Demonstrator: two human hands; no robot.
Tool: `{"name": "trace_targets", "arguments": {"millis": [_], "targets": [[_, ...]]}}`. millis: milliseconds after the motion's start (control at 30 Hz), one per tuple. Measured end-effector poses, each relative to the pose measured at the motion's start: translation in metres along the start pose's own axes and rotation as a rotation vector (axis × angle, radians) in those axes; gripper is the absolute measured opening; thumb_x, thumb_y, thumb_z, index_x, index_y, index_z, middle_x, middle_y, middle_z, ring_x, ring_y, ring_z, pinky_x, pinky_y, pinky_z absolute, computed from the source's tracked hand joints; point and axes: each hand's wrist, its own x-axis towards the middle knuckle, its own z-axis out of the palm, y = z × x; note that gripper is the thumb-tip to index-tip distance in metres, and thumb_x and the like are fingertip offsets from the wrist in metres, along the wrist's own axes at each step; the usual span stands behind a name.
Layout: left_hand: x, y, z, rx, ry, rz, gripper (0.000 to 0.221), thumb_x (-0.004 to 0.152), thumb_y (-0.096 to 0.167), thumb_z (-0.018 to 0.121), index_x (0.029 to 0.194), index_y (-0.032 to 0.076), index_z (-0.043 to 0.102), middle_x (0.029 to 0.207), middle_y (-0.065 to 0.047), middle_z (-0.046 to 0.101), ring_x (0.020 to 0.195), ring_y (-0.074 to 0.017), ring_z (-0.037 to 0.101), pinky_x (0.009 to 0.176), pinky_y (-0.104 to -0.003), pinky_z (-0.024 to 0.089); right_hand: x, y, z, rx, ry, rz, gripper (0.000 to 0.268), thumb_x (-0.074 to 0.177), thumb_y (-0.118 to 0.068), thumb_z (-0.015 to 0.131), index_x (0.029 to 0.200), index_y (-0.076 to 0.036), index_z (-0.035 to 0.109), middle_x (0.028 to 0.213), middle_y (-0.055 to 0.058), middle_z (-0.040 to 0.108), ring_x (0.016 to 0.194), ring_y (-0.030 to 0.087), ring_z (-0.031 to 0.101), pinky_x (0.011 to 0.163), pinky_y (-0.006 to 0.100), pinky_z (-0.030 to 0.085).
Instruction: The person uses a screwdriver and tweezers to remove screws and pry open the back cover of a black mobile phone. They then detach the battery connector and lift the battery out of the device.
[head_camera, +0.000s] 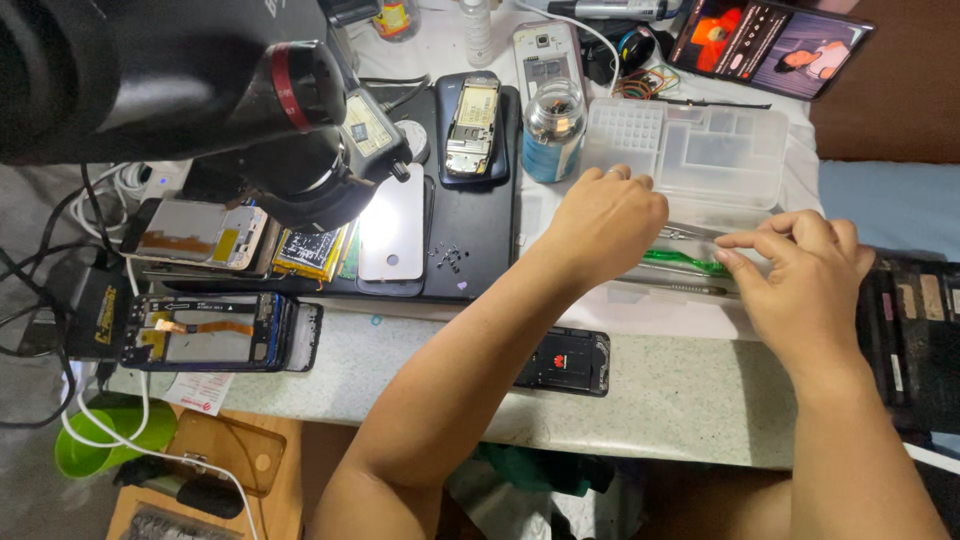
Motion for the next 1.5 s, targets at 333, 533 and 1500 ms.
{"name": "trace_targets", "arguments": {"millis": [333, 533, 1500], "targets": [[-0.121, 0.019, -0.094, -0.442, 0.396, -0.14, 0.022, 0.096, 0.001, 0.069, 0.117, 0.006, 0.067, 0.102, -0.012, 0.063, 0.092, -0.0277, 0.067, 0.08, -0.036, 0.056, -0.009, -0.05, -0.014, 0.149, 0.225, -0.335, 0.011, 0.097, -0.015, 0.082, 0.106, -0.016, 0.076, 0.102, -0.002, 0.067, 0.093, 0.02, 0.059, 0.094, 0.033, 0.041], [-0.202, 0.024, -0.106, -1.02, 0.705, -0.467, 0.036, 0.096, 0.0, 0.071, 0.13, 0.005, 0.059, 0.105, -0.008, 0.071, 0.096, -0.0161, 0.071, 0.082, -0.03, 0.061, -0.021, -0.129, -0.012, 0.441, -0.074, -0.552, 0.027, 0.081, -0.016, 0.083, 0.106, -0.012, 0.074, 0.101, 0.005, 0.068, 0.094, 0.026, 0.065, 0.084, 0.038, 0.049], [-0.214, 0.03, -0.057, -0.466, 0.852, -0.183, 0.035, 0.097, -0.009, 0.071, 0.123, 0.004, 0.052, 0.112, -0.021, 0.071, 0.099, -0.0285, 0.076, 0.083, -0.036, 0.066, -0.024, -0.153, -0.006, 0.398, -0.385, -0.537, 0.044, 0.071, -0.034, 0.084, 0.109, -0.015, 0.074, 0.114, 0.009, 0.065, 0.103, 0.031, 0.059, 0.09, 0.046, 0.045]]}}
